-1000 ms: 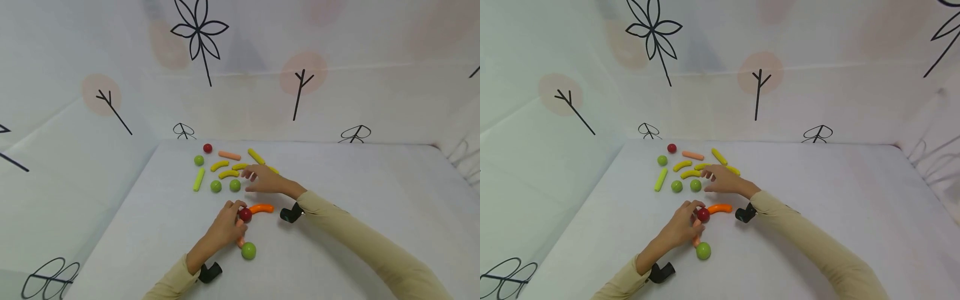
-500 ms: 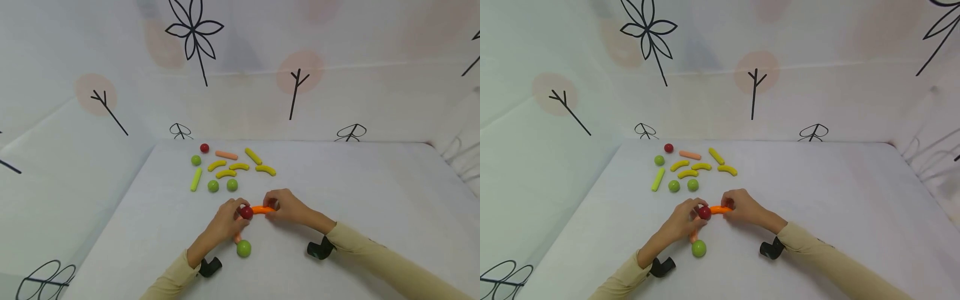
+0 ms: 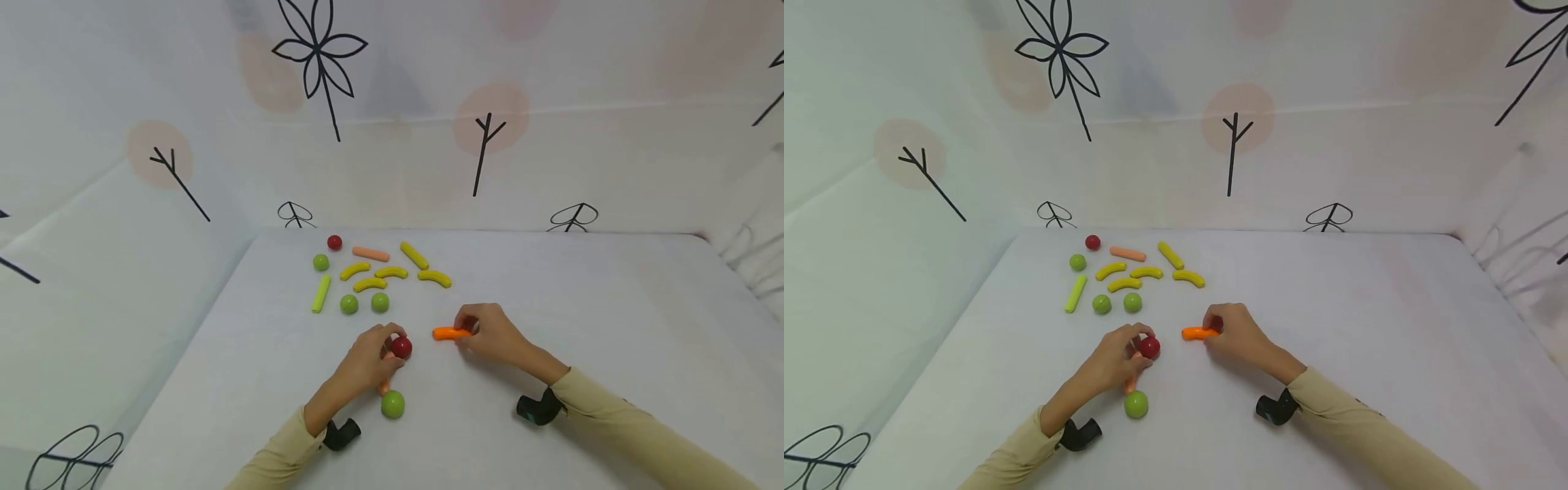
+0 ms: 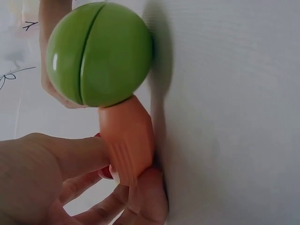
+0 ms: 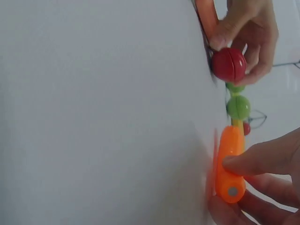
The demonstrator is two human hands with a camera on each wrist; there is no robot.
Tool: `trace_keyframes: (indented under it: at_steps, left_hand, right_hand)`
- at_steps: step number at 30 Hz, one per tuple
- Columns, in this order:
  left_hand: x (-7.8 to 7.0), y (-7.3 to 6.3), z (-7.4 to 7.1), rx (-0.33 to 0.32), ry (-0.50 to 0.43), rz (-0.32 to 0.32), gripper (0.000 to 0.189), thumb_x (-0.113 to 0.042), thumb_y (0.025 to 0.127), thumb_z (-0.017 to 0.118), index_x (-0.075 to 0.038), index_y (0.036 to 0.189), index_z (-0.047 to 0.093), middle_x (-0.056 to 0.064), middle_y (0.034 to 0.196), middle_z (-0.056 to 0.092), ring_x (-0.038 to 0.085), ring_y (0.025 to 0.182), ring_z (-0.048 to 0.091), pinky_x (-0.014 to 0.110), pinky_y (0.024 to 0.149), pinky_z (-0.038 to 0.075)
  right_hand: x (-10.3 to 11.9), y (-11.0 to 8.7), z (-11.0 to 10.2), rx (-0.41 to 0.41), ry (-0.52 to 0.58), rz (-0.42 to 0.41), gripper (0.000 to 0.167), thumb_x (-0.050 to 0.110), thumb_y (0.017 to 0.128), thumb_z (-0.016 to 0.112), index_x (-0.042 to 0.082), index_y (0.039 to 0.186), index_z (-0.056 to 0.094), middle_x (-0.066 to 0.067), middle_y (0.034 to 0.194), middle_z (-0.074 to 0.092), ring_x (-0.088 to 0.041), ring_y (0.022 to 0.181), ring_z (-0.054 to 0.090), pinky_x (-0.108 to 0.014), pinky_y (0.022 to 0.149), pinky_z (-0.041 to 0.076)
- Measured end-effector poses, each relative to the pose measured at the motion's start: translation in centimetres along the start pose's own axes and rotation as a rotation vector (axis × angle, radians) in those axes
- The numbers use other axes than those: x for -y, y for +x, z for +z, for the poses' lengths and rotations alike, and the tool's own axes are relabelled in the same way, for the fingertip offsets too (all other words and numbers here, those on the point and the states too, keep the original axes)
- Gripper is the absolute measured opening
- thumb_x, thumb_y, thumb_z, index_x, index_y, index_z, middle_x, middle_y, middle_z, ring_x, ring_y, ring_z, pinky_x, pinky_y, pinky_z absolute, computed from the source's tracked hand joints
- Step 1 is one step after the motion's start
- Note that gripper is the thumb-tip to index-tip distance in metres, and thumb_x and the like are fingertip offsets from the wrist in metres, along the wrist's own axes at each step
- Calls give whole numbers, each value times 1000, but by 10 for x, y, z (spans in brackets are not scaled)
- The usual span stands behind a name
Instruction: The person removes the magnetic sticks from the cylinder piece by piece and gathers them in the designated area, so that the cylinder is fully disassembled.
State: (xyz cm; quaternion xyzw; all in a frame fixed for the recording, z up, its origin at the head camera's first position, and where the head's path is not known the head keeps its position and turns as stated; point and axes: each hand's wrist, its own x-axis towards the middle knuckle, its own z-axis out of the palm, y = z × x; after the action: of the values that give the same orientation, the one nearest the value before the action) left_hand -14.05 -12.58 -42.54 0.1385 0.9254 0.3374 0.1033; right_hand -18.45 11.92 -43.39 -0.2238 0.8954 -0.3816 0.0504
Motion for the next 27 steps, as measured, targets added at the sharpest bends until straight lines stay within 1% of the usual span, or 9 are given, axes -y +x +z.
trace_keyframes:
  at_steps: [3, 8, 13, 17, 20, 23, 27]
  left_hand:
    - [2, -2, -1, -10, -2, 7, 38, -11, 82, 73, -14, 117, 58, -1, 92, 55, 16, 81, 50, 26, 69, 46]
    - [3, -1, 0, -9, 3, 11, 38, -13, 83, 73, -15, 118, 58, -1, 93, 55, 15, 82, 50, 26, 70, 46]
    - [3, -1, 1, -10, 4, 13, 39, -13, 83, 73, -14, 119, 58, -1, 94, 56, 14, 82, 51, 25, 70, 47]
    - [2, -1, 1, -10, 4, 9, 40, -14, 84, 73, -14, 120, 57, 0, 95, 56, 14, 82, 51, 25, 70, 48]
    - [1, -1, 1, -6, 6, 10, 40, -13, 84, 72, -14, 121, 57, 0, 96, 56, 14, 82, 51, 25, 70, 48]
    - [1, -2, 1, 5, -1, 3, 40, -13, 84, 71, -14, 122, 57, 0, 96, 56, 14, 82, 51, 25, 70, 48]
    - [1, -2, 0, 18, -10, 2, 41, -13, 85, 70, -15, 124, 56, 0, 97, 56, 15, 83, 51, 25, 71, 48]
  right_hand:
    - [-7, 3, -5, -51, -22, 22, 12, 3, 74, 72, 9, 83, 66, 1, 78, 62, -17, 73, 53, -29, 61, 47]
    - [-11, 13, -10, -114, -22, 23, 13, 2, 75, 73, 6, 85, 67, -2, 78, 63, -19, 73, 54, -29, 61, 46]
    - [-12, 27, -10, -146, -33, 45, 13, 4, 76, 74, 5, 87, 67, -4, 79, 63, -21, 74, 53, -29, 62, 47]
    - [-12, 41, -8, -175, -35, 22, 14, 4, 75, 75, 3, 87, 68, -6, 79, 64, -21, 73, 54, -28, 61, 47]
    - [-13, 51, -5, -197, -23, -11, 14, 3, 75, 76, 1, 87, 68, -9, 81, 66, -21, 71, 55, -26, 58, 47]
    - [-12, 59, -2, -217, -25, -7, 13, 2, 75, 75, 0, 86, 68, -11, 83, 66, -22, 71, 56, -26, 57, 47]
    - [-6, 70, 4, -215, -20, 22, 12, 0, 77, 72, -1, 88, 68, -13, 89, 66, -23, 75, 56, -28, 63, 50]
